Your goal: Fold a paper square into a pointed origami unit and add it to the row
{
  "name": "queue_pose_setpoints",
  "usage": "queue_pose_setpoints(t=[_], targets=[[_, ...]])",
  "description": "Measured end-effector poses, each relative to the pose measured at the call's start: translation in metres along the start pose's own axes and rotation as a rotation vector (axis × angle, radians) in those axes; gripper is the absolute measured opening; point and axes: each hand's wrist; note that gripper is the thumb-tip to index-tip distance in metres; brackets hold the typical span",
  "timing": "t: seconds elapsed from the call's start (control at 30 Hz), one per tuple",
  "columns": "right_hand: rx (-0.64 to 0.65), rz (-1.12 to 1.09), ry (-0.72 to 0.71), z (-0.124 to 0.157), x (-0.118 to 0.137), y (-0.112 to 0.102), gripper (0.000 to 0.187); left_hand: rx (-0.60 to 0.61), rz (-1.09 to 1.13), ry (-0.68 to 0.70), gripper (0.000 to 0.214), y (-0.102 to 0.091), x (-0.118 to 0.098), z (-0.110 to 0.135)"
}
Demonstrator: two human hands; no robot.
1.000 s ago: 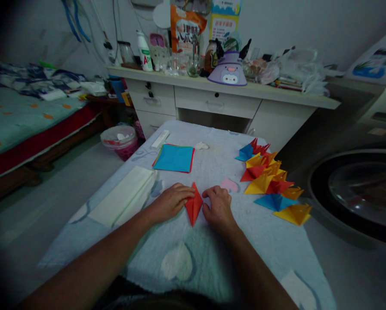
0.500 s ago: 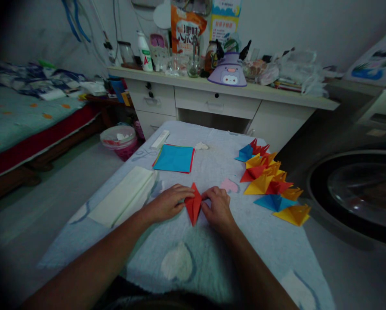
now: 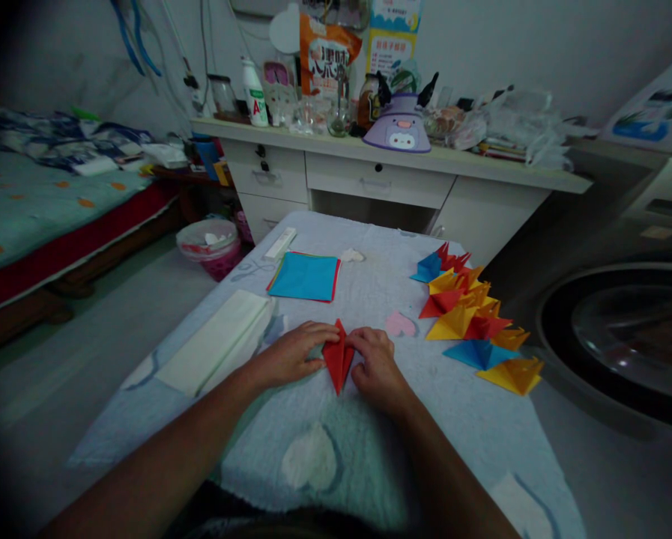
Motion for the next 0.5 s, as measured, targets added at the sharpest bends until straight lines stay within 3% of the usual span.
queue_pose_setpoints(t=[0.3,0.5], targets=[[-0.037,0.028,-0.062,-0.002,-0.002,0.003,0.035,-0.01,0.033,-0.005,0.051,-0.001,-0.004,-0.001],[-0.14,-0.09,-0.171,-0.006,-0.009,0.002,0.023,-0.051,0.033,0.011,0.056,-0.001,-0.007,-0.001]])
Point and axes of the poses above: each hand's wrist, its own z-axis away from the middle knuckle, its own y-axis out of the palm, x = y × z, and after that the axes turned 10 degrees about y, right-handed
